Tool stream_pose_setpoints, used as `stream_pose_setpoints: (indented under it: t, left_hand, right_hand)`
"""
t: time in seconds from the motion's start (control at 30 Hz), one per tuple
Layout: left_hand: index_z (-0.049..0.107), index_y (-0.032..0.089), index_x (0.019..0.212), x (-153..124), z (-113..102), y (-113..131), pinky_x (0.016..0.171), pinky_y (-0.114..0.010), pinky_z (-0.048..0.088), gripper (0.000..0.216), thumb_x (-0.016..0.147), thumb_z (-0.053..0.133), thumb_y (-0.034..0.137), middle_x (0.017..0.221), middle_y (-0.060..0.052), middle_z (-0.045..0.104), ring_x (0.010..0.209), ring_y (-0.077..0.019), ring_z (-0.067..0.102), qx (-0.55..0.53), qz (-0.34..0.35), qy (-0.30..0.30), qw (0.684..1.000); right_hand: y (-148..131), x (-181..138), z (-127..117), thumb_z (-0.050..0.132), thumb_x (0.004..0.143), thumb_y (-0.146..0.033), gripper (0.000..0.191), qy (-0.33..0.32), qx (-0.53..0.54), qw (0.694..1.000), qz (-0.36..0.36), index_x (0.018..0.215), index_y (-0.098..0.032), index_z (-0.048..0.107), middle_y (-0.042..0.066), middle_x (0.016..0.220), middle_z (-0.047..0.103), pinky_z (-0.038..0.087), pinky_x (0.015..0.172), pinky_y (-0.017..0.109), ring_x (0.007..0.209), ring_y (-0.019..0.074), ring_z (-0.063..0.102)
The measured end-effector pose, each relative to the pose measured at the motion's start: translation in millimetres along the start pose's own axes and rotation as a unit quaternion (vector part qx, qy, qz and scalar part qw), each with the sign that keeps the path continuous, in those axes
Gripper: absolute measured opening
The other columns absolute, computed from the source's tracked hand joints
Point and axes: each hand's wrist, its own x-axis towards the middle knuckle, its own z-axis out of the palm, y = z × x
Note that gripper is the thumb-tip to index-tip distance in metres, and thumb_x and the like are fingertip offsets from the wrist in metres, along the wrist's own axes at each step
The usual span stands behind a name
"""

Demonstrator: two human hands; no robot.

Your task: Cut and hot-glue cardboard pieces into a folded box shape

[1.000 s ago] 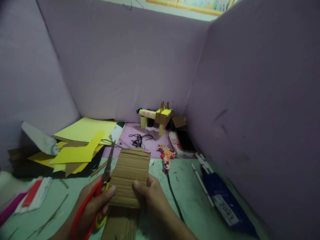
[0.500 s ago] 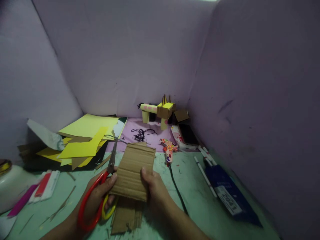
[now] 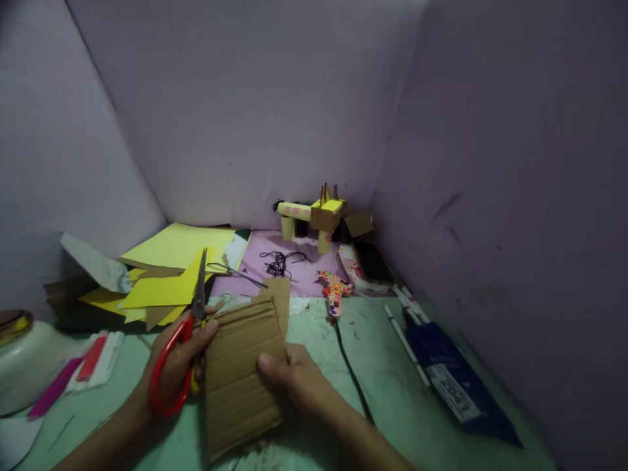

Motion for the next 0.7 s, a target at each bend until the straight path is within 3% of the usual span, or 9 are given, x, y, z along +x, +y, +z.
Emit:
stream_pose_setpoints:
  t: [0.1, 0.27, 0.37, 0.43, 0.57, 0.7]
  left_hand:
    - [0.052, 0.02, 0.103, -1.4, -1.4, 0.8, 0.035, -0.018, 0.032, 0.046, 0.068, 0.07, 0.044, 0.052, 0.01, 0.046, 0.038, -0.0082, 0.04, 0.007, 0.005, 0.033, 0.999]
    - [0.056, 0.021, 0.092, -4.5, -4.8, 0.7, 0.051, -0.017, 0.041, 0.029, 0.069, 0.069, 0.033, 0.061, 0.007, 0.051, 0.056, -0.0093, 0.049, 0.04, 0.079, 0.073, 0.993]
    - [0.057, 0.021, 0.092, -0.8, -5.5, -1.3, 0.046, -0.017, 0.037, 0.03, 0.069, 0.069, 0.034, 0.055, 0.009, 0.046, 0.049, -0.0084, 0.046, 0.037, 0.064, 0.098, 0.992]
    - [0.055, 0.021, 0.096, 3.9, -5.1, -2.5, 0.041, -0.018, 0.035, 0.034, 0.069, 0.068, 0.037, 0.051, 0.01, 0.044, 0.043, -0.0083, 0.043, 0.006, 0.044, 0.091, 0.995]
    - [0.049, 0.021, 0.1, 10.0, -3.6, -1.6, 0.037, -0.019, 0.034, 0.036, 0.074, 0.062, 0.042, 0.061, 0.006, 0.057, 0.041, -0.0085, 0.044, -0.052, 0.036, 0.034, 0.997]
    - [0.049, 0.02, 0.101, 5.5, -2.6, -0.5, 0.037, -0.019, 0.033, 0.036, 0.074, 0.061, 0.041, 0.062, 0.003, 0.06, 0.04, -0.009, 0.044, 0.073, 0.015, -0.015, 0.997]
  right_hand:
    - [1.1, -1.0, -1.1, 0.072, 0.071, -0.042, 0.048, -0.015, -0.009, 1.0, 0.021, 0.106, -0.01, 0.067, 0.013, 0.088, 0.073, 0.046, 0.088, 0.044, 0.086, 0.0273, 0.069]
    - [0.3, -3.7, -1.5, 0.071, 0.073, -0.043, 0.046, -0.034, -0.018, 0.999, 0.031, 0.105, -0.011, 0.067, 0.011, 0.086, 0.073, 0.048, 0.084, 0.041, 0.082, 0.0253, 0.069]
    - [1.7, -3.6, -1.6, 0.071, 0.073, -0.043, 0.043, -0.019, -0.011, 0.999, 0.033, 0.1, -0.01, 0.068, 0.01, 0.08, 0.073, 0.05, 0.076, 0.037, 0.073, 0.0222, 0.069]
    - [0.3, -2.7, -3.9, 0.073, 0.07, -0.042, 0.039, 0.022, -0.019, 0.999, 0.023, 0.091, -0.009, 0.07, 0.01, 0.076, 0.073, 0.05, 0.069, 0.034, 0.066, 0.0203, 0.068]
    - [-19.2, -5.2, -18.4, 0.078, 0.062, -0.04, 0.031, 0.185, -0.067, 0.979, -0.059, 0.074, -0.013, 0.07, 0.006, 0.068, 0.072, 0.047, 0.057, 0.028, 0.062, 0.0202, 0.065]
    - [-45.0, -23.0, -37.2, 0.076, 0.063, -0.036, 0.021, 0.287, -0.052, 0.953, -0.088, 0.072, -0.018, 0.069, 0.002, 0.065, 0.072, 0.046, 0.053, 0.025, 0.064, 0.0201, 0.067]
